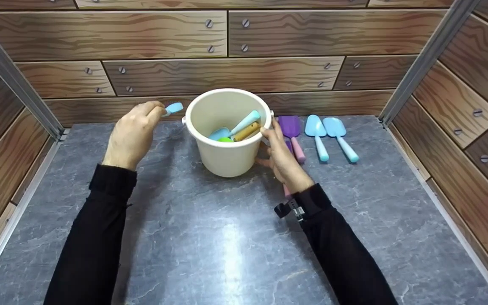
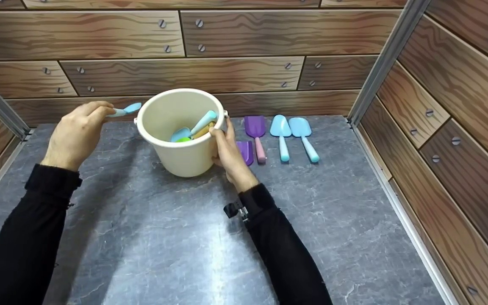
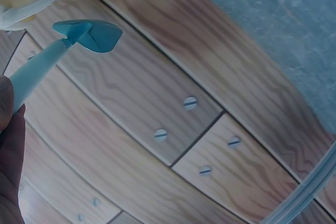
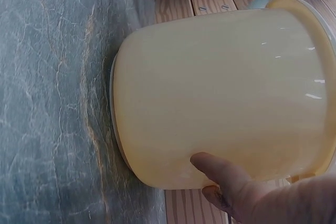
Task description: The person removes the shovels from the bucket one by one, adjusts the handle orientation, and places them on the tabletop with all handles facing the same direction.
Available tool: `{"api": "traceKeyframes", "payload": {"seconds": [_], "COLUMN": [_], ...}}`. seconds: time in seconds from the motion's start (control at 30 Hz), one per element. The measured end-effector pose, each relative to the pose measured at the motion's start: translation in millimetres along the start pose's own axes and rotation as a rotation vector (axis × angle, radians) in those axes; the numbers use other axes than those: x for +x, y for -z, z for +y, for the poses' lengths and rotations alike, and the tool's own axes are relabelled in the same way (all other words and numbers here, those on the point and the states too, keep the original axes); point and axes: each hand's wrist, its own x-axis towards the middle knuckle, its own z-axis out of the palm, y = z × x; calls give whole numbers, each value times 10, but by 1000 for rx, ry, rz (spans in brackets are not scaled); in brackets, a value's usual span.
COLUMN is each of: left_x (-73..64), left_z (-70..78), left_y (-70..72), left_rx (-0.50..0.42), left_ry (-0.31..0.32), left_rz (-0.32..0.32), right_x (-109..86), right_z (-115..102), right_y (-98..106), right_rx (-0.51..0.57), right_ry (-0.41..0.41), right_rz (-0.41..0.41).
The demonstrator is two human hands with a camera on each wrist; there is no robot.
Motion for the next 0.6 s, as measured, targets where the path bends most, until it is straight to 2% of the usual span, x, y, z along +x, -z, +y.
{"api": "traceKeyframes", "payload": {"seconds": [0.6], "left_x": [-308], "left_z": [-189], "left_y": [-175], "left_rx": [-41], "left_ry": [135], "left_rz": [-168], "right_x": [-13], "right_z": [-13], "right_y": [-1], "right_rx": [-1], "right_ry": [0], "right_rz": [5]}}
